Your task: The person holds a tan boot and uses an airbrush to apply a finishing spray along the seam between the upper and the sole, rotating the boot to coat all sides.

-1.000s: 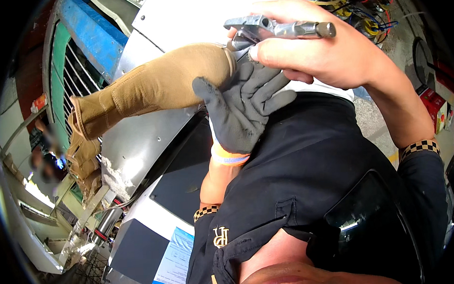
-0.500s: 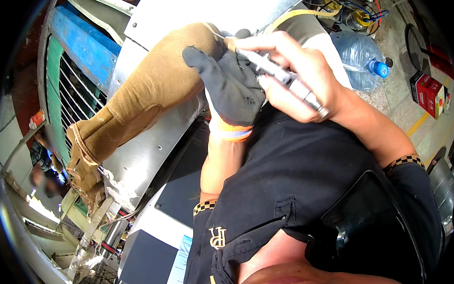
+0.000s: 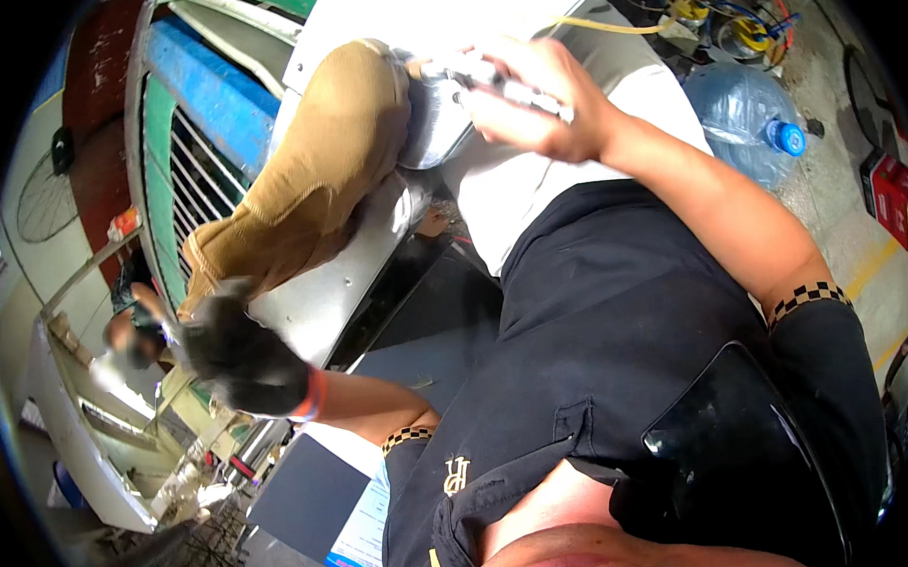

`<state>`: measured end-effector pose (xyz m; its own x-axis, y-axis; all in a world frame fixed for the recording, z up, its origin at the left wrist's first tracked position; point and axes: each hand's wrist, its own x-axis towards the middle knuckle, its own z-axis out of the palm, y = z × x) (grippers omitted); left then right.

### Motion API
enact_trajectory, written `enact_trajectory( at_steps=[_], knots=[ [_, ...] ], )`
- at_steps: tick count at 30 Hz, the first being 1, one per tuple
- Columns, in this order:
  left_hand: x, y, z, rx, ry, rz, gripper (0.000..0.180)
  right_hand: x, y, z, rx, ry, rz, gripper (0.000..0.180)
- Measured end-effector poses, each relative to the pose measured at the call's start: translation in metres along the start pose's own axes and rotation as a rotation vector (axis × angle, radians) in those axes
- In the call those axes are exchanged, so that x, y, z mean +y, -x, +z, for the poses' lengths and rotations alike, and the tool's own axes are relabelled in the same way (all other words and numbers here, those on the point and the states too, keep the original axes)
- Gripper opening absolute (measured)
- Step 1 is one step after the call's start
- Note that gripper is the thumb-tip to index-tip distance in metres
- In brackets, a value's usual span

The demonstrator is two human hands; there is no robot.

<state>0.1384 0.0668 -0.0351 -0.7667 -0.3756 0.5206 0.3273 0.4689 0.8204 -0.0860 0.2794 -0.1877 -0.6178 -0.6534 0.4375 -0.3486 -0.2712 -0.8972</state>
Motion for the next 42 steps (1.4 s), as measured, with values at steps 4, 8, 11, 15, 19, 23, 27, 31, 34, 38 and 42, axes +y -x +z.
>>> enact_trajectory(
  at_steps=[4, 8, 11, 15, 19, 23, 27, 31, 34, 38, 42],
  knots=[
    [-0.022, -0.011, -0.057, 0.068, -0.841, -0.244, 0.050, 0.031, -0.045, 0.015, -0.135, -0.243, 0.461, 0.029],
    [-0.005, -0.012, -0.049, -0.164, -0.581, -0.531, 0.049, 0.046, -0.088, 0.030, -0.129, -0.472, 0.533, 0.035],
    [-0.026, -0.005, -0.062, 0.018, -0.482, -0.631, 0.038, 0.052, -0.097, 0.032, -0.189, -0.282, 0.409, 0.015],
    [-0.034, 0.005, -0.053, 0.169, -0.346, -0.644, 0.034, 0.041, -0.084, 0.040, -0.177, -0.177, 0.384, 0.024],
    [-0.036, 0.014, -0.052, 0.260, -0.248, -0.597, 0.036, 0.028, -0.053, 0.046, 0.067, -0.046, 0.050, 0.036],
    [-0.050, 0.018, -0.042, 0.423, -0.246, -0.541, 0.039, 0.025, -0.053, 0.030, -0.055, -0.079, -0.029, 0.040],
    [-0.064, -0.004, -0.029, 0.145, -0.513, -0.285, 0.041, 0.042, -0.082, -0.024, -0.029, -0.323, 0.363, 0.029],
    [-0.098, -0.080, -0.040, 0.101, -0.751, -0.232, 0.042, 0.084, -0.091, -0.016, 0.156, 0.024, 0.170, 0.029],
    [-0.144, -0.188, 0.009, 0.221, -0.120, -0.299, 0.033, 0.069, -0.098, -0.024, 0.176, 0.038, 0.136, 0.036],
    [-0.239, -0.388, -0.004, 0.088, -0.797, 0.094, 0.032, 0.051, -0.107, -0.034, 0.200, -0.061, 0.185, 0.041],
    [-0.330, -0.521, 0.062, 0.151, -0.136, -0.446, 0.033, 0.049, -0.106, -0.039, 0.206, -0.166, 0.282, 0.045]
  ],
)
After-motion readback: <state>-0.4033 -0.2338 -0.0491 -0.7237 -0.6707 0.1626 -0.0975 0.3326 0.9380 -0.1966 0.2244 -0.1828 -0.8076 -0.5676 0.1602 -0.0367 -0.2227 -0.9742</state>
